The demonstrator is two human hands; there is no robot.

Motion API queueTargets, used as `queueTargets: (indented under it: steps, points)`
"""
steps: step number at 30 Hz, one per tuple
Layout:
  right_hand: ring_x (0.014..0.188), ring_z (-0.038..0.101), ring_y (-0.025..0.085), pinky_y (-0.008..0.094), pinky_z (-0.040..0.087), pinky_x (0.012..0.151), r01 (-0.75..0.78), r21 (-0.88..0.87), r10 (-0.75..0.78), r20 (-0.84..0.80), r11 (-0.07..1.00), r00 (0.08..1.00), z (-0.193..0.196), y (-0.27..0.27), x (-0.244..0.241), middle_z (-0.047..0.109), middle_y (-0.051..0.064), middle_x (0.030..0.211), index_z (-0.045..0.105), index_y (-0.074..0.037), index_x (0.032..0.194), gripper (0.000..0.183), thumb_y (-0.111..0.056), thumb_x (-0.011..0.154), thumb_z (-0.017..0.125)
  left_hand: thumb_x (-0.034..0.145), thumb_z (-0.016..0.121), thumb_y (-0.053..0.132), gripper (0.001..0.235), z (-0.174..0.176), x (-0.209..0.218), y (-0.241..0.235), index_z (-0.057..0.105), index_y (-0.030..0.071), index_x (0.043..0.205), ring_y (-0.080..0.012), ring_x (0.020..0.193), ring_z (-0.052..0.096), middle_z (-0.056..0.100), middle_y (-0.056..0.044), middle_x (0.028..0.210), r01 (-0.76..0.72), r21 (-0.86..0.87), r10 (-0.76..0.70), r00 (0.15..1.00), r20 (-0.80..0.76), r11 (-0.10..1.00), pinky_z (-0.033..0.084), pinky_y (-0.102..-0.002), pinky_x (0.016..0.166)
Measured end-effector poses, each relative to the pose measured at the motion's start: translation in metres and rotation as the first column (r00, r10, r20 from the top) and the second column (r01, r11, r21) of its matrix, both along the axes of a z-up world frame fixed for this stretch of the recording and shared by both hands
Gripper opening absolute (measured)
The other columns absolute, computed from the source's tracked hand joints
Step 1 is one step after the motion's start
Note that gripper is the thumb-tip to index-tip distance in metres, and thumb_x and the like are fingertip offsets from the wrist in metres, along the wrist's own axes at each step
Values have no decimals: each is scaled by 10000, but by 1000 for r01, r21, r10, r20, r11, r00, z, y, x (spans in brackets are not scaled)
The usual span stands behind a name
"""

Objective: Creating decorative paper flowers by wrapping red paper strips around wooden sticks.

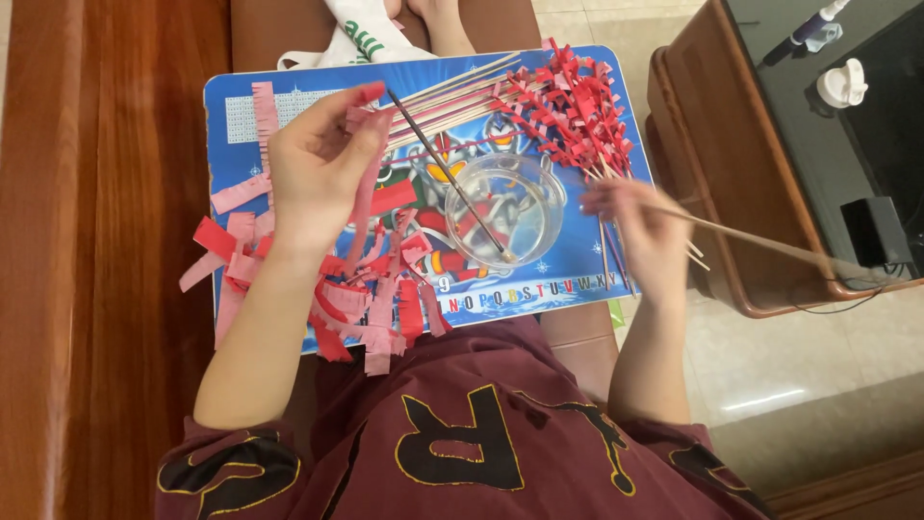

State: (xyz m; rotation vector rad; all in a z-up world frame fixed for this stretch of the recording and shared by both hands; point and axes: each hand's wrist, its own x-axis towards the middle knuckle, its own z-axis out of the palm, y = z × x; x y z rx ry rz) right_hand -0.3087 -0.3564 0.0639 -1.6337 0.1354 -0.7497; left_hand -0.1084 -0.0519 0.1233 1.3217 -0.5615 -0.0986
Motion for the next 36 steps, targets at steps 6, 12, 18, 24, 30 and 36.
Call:
queueTargets:
  steps: [6, 12, 18, 24, 30, 36]
  points:
    - [952, 738, 170, 290, 581, 805, -33, -499, -88, -218, 866, 972, 10, 38, 27, 751, 116, 1039, 699, 21, 1183, 180, -44, 1045, 605, 1052, 687, 7, 156, -18, 4, 3, 677, -50, 1196, -56, 953, 618, 676, -19, 1071, 47, -47, -44, 996, 81, 998, 518, -203, 828]
    - [867, 716, 161, 277, 553, 759, -15, -428, -111, -269, 904, 957, 12, 37, 21, 748, 116, 978, 703, 21, 1183, 180, -34, 1050, 595, 987, 694, -25, 135, -9, -2, 1, 675, -41, 1120, -67, 1002, 628, 646, -1, 1093, 25, -88, -20, 998, 60, 996, 541, -227, 867]
    - [881, 663, 164, 280, 514, 786, -55, -104, 42, -126, 993, 991, 13, 22, -6, 733, 131, 1005, 649, 32, 1341, 245, 9, 1157, 489, 1033, 691, -50, 121, -14, -3, 4, 693, -41, 1154, -68, 974, 608, 674, -3, 1069, 33, -69, -27, 996, 83, 997, 505, -226, 884]
    - [1189, 670, 277, 335, 562, 929, -207, -132, 202, -45, 970, 978, 9, -6, 3, 558, 262, 1479, 427, 45, 1556, 512, 34, 1047, 478, 1030, 705, -11, 97, -22, 1, -5, 706, -37, 1123, -53, 909, 602, 671, 18, 1002, 14, -95, -12, 1000, 17, 995, 498, -201, 823]
    - [1034, 747, 336, 384, 604, 833, -98, 374, 1, 251, 922, 968, 9, -32, -8, 655, 313, 1360, 537, 124, 1457, 440, -115, 1092, 484, 1021, 719, 46, 147, -23, -3, -29, 714, -39, 1141, -41, 871, 623, 699, 8, 984, 34, -98, -38, 999, -38, 995, 504, -197, 766]
    - [664, 601, 168, 270, 513, 683, -50, 157, 27, 146, 986, 989, 7, -23, -18, 678, 249, 1149, 439, 37, 1557, 388, -38, 1180, 485, 1011, 718, 65, 190, -15, -11, -58, 713, -46, 1165, -44, 840, 614, 708, -4, 974, 103, -147, -110, 993, -44, 984, 499, -209, 732]
